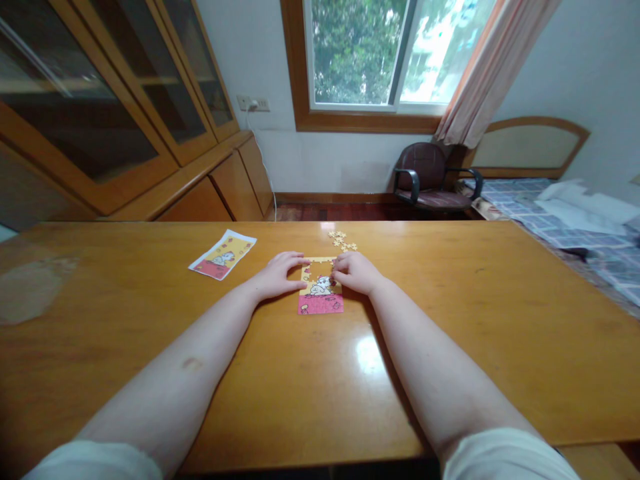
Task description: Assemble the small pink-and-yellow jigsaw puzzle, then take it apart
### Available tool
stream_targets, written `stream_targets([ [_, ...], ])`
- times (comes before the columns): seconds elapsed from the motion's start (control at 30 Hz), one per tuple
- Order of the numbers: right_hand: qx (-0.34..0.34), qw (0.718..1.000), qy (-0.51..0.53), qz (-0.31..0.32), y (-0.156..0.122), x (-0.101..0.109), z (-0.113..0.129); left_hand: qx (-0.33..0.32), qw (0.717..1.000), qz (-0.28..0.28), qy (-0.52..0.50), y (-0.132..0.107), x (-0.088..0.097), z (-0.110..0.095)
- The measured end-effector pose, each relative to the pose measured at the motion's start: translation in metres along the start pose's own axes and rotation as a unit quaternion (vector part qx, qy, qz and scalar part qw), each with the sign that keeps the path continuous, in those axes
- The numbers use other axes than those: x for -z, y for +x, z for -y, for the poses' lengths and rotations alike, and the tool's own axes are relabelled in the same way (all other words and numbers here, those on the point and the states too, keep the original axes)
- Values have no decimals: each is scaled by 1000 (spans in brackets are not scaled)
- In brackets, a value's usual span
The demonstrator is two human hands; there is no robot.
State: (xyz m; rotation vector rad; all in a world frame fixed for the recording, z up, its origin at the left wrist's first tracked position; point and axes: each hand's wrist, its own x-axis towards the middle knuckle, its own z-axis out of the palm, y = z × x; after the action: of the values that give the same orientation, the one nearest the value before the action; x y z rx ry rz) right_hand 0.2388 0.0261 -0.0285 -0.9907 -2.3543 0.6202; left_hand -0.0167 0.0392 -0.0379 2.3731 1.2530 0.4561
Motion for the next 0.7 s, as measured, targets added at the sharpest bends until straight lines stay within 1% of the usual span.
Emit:
stream_targets([
  [0.17,-6,1000,-3,24,0,2,3,0,1000,6,8,1,0,0],
  [0.3,1,1000,-15,19,1,1,4,2,1000,8,13,1,0,0],
  [0.43,0,999,-22,25,2,-1,4,2,1000,13,15,1,1,0],
  [0.7,21,998,-44,38,3,-2,9,-9,1000,11,19,0,0,1],
])
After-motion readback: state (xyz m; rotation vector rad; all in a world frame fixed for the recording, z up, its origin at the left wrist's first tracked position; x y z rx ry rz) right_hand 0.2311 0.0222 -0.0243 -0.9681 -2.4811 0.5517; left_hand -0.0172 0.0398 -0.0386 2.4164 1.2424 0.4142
